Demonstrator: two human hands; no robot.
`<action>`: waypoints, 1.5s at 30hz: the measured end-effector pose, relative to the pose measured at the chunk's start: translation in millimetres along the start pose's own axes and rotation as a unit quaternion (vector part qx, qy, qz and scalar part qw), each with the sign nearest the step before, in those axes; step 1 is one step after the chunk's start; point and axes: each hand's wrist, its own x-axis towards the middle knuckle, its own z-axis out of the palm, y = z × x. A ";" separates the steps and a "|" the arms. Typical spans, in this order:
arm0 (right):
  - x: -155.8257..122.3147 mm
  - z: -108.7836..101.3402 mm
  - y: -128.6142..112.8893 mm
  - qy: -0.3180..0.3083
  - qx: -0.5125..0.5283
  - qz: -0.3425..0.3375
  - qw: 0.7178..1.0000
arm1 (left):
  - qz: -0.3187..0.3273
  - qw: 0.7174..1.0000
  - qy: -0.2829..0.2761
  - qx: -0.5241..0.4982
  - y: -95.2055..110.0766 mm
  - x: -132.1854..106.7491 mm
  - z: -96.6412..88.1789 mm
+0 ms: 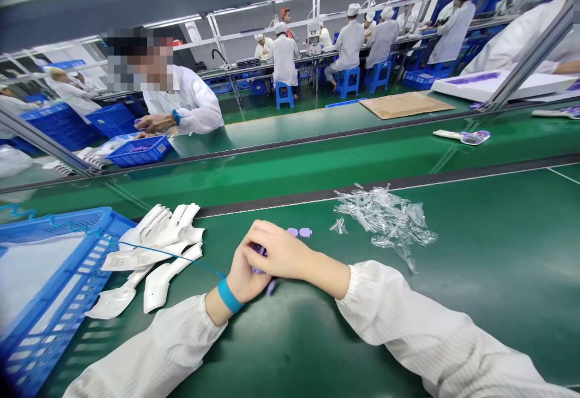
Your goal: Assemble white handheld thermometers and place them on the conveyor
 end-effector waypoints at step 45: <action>-61.3 22.4 50.5 -0.045 -0.299 0.109 0.947 | 0.398 0.680 0.034 0.615 66.1 -37.7 -51.9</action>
